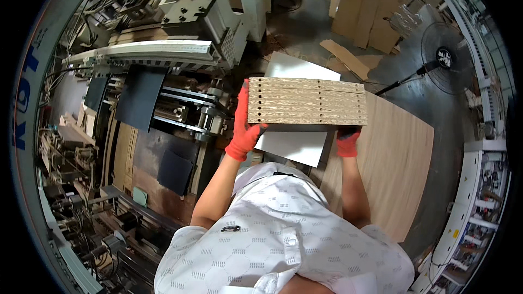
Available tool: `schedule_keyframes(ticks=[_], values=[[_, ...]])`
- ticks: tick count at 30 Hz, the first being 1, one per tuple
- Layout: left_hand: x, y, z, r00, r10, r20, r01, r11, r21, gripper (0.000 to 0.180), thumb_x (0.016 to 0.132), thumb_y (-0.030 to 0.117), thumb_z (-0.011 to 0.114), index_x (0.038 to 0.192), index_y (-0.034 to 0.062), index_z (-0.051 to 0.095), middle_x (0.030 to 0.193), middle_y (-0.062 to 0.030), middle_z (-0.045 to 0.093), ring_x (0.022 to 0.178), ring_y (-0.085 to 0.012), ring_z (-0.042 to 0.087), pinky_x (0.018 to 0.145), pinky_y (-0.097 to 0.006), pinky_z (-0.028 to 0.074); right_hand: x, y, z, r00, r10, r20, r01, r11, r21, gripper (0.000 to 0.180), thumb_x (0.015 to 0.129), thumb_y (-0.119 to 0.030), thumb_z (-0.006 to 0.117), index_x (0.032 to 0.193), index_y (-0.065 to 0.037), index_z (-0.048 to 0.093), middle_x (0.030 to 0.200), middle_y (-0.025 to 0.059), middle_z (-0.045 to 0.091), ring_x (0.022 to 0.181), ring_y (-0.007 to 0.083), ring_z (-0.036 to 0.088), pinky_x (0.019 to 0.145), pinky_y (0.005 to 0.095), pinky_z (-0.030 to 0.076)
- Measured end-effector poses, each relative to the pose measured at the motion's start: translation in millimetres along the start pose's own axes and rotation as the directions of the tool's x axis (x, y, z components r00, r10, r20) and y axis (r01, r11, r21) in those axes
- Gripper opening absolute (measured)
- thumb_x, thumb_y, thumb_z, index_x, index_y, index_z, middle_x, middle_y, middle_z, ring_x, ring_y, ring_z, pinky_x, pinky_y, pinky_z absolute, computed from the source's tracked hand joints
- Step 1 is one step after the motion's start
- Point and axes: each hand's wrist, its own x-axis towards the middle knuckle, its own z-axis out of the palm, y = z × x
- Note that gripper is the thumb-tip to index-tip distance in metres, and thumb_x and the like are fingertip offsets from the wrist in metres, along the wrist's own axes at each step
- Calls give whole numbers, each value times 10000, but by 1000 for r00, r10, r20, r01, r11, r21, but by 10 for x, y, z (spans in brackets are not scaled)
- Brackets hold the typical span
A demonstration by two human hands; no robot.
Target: The person moves flat panels from a production machine and stacks them onto a pallet on a low cart, then moves more panels from a stack to the machine intake.
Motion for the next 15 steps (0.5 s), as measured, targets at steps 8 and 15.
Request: schedule_keyframes(ticks=[8,15], values=[[3,68,-30,999,-51,-1,51,997,58,1109,745,587,692,1476,-20,120,1517,-161,215,1347,-245,315,1083,-378,293,144,-767,505,997,58,58,-70,969,235,486,969,-405,432,1321,-76,494,1304,58,545,1200,226,496,1049,382,355],[-55,-4,29,989,-128,-76,131,991,33,1195,677,658,707,1478,-10,125,1499,-148,257,1328,-239,340,1073,-372,309,168,-843,495,912,329,244,-388,505,771,497,953,-370,489,1339,-59,452,1330,65,515,1205,234,490,1040,378,371]])
